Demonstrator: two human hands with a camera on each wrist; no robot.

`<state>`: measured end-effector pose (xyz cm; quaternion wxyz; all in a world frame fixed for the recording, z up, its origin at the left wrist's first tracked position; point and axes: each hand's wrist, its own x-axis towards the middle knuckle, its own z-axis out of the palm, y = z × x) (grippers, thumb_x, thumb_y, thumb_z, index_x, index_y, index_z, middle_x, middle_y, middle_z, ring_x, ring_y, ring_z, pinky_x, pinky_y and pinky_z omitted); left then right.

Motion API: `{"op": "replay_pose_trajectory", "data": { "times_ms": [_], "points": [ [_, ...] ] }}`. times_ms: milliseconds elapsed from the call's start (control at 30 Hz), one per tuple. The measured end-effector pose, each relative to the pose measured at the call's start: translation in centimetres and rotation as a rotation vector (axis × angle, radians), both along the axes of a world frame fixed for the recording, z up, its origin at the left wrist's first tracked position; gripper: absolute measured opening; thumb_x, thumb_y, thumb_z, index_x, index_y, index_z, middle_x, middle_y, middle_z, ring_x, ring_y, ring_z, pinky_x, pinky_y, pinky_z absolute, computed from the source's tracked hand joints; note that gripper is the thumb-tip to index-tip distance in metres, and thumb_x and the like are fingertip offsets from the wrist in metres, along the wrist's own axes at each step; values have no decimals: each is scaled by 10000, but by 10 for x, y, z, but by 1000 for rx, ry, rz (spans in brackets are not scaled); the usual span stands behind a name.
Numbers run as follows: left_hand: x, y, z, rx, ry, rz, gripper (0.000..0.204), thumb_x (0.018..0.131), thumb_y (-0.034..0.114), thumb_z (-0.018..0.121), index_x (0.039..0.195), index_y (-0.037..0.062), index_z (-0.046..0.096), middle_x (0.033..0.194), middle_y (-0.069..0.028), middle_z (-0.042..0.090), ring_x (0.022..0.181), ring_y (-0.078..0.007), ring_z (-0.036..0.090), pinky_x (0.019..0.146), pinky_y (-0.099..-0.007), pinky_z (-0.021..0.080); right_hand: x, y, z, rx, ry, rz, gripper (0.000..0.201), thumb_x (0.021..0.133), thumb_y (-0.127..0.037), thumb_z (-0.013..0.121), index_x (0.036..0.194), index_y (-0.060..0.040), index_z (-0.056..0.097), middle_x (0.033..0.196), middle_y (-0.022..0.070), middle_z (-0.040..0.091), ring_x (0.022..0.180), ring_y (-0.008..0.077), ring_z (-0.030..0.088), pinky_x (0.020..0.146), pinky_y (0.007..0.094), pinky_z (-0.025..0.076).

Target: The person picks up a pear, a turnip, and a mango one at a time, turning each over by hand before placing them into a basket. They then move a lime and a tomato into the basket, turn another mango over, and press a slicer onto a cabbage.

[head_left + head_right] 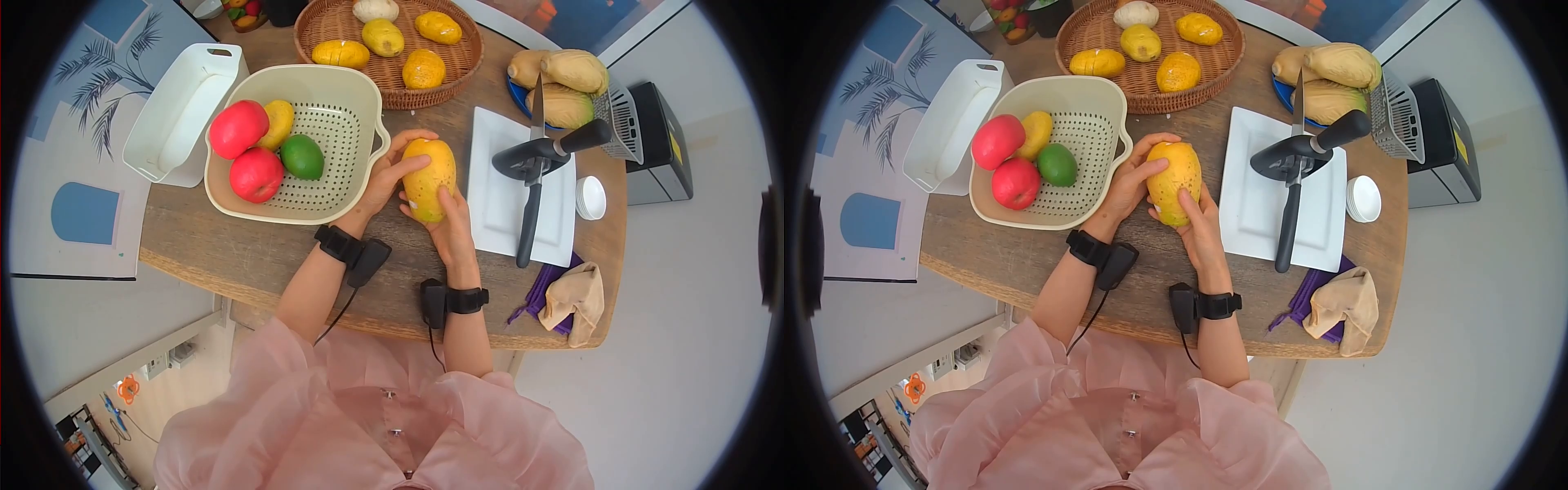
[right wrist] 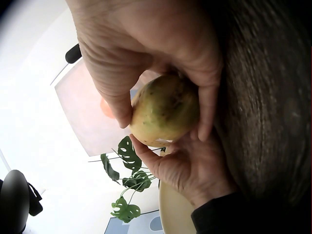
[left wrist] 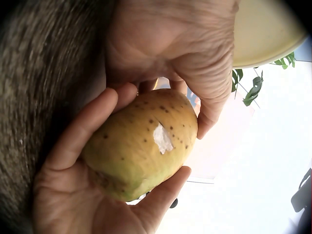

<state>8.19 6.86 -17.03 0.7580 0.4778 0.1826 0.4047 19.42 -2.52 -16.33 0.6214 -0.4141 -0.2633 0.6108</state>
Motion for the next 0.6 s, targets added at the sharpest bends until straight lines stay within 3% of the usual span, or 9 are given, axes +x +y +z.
{"op": "replay_pose_trajectory", "data": {
  "times_ms": [233,600],
  "points": [
    [1,4,0,-137,-69,70,323,913,247,475,1106,-4,540,1174,-161,542,1106,-222,510,967,-345,399,2,-2,-1,17,-14,40,576,917,-392,491,1282,32,353,1168,179,534,978,293,608,849,398,520],
    [0,0,-2,-164,-18,-48,468,962,355,368,1182,-33,510,1140,-148,572,1045,-201,546,940,-323,412,2,-4,-3,12,41,59,571,940,-430,398,1266,40,395,1147,198,559,977,314,606,864,436,503]
  ]
}}
